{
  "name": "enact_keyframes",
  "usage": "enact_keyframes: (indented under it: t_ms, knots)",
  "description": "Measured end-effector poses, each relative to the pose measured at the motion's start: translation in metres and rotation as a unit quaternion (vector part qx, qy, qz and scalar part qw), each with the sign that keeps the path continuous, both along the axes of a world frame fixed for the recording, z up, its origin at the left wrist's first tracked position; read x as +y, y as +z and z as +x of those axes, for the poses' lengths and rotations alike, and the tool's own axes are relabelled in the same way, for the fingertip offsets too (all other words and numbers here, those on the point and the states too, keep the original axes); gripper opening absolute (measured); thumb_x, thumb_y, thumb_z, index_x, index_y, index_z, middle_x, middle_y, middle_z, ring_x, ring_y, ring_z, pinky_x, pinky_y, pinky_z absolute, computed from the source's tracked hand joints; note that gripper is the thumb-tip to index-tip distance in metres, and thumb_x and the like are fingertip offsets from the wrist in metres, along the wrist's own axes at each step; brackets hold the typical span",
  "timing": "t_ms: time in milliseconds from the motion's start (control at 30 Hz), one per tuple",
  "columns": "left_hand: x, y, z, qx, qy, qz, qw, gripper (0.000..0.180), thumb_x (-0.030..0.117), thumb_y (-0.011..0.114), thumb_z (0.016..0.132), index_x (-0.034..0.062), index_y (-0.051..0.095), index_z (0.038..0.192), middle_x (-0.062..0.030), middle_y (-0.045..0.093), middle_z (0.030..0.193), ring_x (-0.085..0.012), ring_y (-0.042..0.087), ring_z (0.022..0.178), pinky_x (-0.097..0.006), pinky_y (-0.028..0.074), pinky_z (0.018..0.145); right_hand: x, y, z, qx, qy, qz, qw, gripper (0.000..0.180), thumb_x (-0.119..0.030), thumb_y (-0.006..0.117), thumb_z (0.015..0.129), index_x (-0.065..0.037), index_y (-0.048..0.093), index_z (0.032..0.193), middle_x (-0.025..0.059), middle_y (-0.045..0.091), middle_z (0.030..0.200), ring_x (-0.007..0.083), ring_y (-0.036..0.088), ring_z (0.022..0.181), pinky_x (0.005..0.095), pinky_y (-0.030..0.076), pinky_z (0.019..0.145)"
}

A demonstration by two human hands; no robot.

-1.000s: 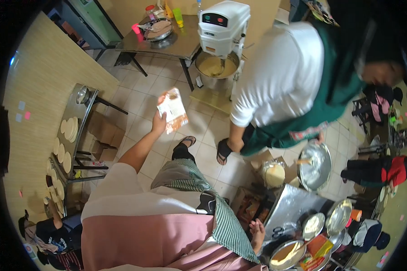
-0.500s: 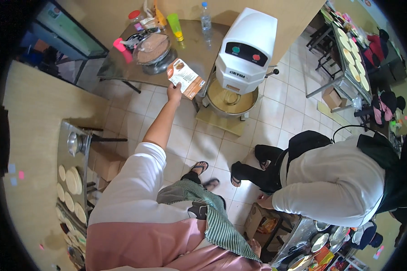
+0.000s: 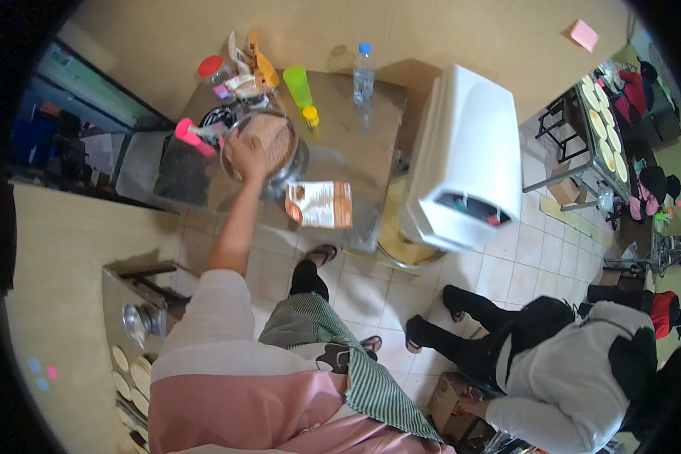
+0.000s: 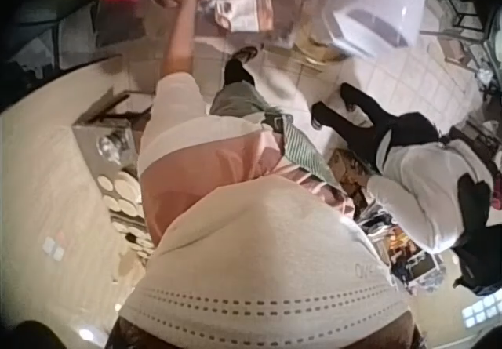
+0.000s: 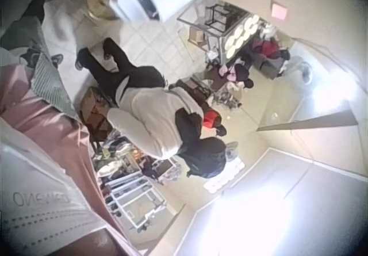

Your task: The recorder is preparing a food mixture by combining ingredients and mixing batter in a commercial kitchen setting.

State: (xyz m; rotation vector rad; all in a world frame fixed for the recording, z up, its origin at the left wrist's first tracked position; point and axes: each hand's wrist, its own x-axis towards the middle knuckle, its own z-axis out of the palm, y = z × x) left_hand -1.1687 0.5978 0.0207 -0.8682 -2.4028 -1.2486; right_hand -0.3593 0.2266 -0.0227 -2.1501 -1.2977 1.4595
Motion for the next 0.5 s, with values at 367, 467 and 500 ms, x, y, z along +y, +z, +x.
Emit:
enact_keyframes:
  t_ms: [367,467,500]
  knots:
    - [0.170,0.005,-0.258,0.224,-0.198,-0.456,0.838,0.018,0.023,0.053,0.082,0.0140,0.066,0.092,-0.0107,0.066,0.092,-0.0256,0.064,0.088,-0.043,0.040,0.082,0.046,-0.011,-0.168,-0.205,0.308,0.121,0.921,0.026,-0.019,0.061,0.083,-0.003,0.064,0.103,0.0160,0.067,0.090,0.0213,0.065,0.076,0.0330,0.053,0.067]
    - [0.147,-0.022,-0.304,0.184,-0.253,-0.371,0.874,0.020,0.017,0.054,0.082,0.0072,0.067,0.095,-0.0146,0.066,0.091,-0.0322,0.062,0.086,-0.039,0.048,0.076,-0.055,-0.019,-0.204,-0.295,0.302,0.117,0.899,0.026,-0.018,0.061,0.083,-0.003,0.064,0.103,0.0162,0.067,0.090,0.0211,0.065,0.075,0.0329,0.053,0.066]
    - [0.122,-0.002,-0.298,0.161,-0.291,-0.339,0.880,0.025,0.013,0.062,0.076,0.0060,0.067,0.100,-0.0159,0.065,0.093,-0.0316,0.062,0.086,-0.039,0.048,0.078,-0.022,-0.010,-0.233,-0.310,0.245,0.095,0.914,0.026,-0.018,0.061,0.083,-0.003,0.064,0.103,0.0162,0.067,0.090,0.0211,0.065,0.075,0.0329,0.053,0.066]
